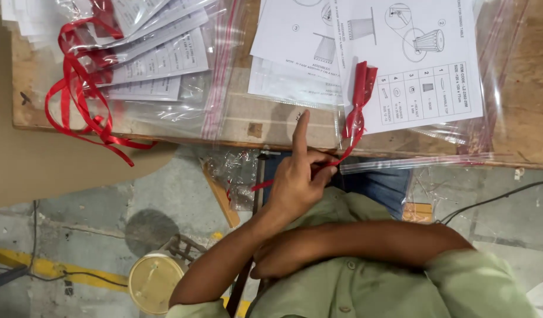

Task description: The person ties red ribbons onto transparent plastic bags containing instruction sheets and documents.

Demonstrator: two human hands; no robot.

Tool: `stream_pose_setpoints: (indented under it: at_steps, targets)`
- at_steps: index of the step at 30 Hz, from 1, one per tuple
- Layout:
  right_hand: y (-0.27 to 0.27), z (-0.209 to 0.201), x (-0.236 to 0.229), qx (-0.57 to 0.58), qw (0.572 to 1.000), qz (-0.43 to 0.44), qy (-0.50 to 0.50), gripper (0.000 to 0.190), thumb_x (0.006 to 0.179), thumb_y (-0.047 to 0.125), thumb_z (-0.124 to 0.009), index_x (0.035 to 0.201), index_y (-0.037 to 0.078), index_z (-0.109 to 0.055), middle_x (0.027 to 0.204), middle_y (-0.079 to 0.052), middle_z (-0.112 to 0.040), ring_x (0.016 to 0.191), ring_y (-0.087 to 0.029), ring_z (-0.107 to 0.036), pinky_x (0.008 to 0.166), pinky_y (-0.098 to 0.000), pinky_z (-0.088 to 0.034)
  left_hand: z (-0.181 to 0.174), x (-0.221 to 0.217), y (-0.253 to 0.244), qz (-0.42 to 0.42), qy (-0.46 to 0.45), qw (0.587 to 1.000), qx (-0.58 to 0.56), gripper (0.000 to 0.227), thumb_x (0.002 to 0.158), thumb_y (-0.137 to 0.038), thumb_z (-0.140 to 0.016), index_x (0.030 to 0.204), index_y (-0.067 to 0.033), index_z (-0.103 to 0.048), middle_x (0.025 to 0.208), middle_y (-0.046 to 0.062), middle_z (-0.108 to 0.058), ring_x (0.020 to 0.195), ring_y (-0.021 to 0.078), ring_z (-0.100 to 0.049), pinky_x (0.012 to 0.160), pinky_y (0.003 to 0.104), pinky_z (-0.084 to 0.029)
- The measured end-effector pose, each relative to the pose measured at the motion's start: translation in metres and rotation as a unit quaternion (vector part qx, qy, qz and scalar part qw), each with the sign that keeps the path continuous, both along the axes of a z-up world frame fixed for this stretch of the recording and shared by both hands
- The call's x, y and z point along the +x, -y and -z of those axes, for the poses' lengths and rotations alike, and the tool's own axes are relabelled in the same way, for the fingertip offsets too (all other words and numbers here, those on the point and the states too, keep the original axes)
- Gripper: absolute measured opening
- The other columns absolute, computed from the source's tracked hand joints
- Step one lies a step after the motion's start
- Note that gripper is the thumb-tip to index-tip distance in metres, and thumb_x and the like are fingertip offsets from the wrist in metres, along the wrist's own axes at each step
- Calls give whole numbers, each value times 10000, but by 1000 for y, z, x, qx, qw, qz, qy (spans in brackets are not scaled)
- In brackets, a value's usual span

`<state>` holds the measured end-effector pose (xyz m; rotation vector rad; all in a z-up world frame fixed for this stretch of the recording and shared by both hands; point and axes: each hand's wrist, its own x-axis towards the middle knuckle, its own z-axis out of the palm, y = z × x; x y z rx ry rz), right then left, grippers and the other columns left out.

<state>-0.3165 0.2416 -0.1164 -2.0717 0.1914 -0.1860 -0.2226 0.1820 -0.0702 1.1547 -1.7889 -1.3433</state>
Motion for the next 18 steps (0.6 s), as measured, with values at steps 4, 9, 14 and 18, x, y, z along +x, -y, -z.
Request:
stream_pose_setpoints:
  at_steps: [4,9,14,18]
  targets:
    - [-8,-64,-77,27,988,147,23,273,930,133,-654,1189,48,-668,1233,-142,-690,1158,-326,-659,968,-405,-532,9,9,-2,-20,-71,993,88,1064,941,-81,-729,1686,-83,30,1027,171,-794,895,216,-771,832,334,-602]
    - [0,-94,-123,-31,844,535,-35,260,873,67,-709,1132,83,-716,1184,-65,-718,1082,-247,-685,877,-360,-576,7,-6,-4,-28,-208,959,193,1067,926,-43,-737,1662,-94,33,1075,180,-741,1015,183,-720,903,315,-575]
    - [24,-88,-110,-132,826,543,-73,286,865,64,-731,1147,27,-694,1131,-135,-645,1063,-328,-632,856,-422,-539,13,-22,-10,-89,-213,962,142,1007,948,-72,-710,1650,-73,12,1047,163,-746,924,142,-727,830,257,-569]
    - [31,-84,-112,-112,838,530,-73,279,855,73,-743,1123,17,-687,1124,-143,-642,1057,-341,-632,850,-433,-537,10,-22,-12,-114,-214,962,122,966,962,-74,-687,1652,-54,-11,1015,136,-755,906,124,-724,808,236,-558]
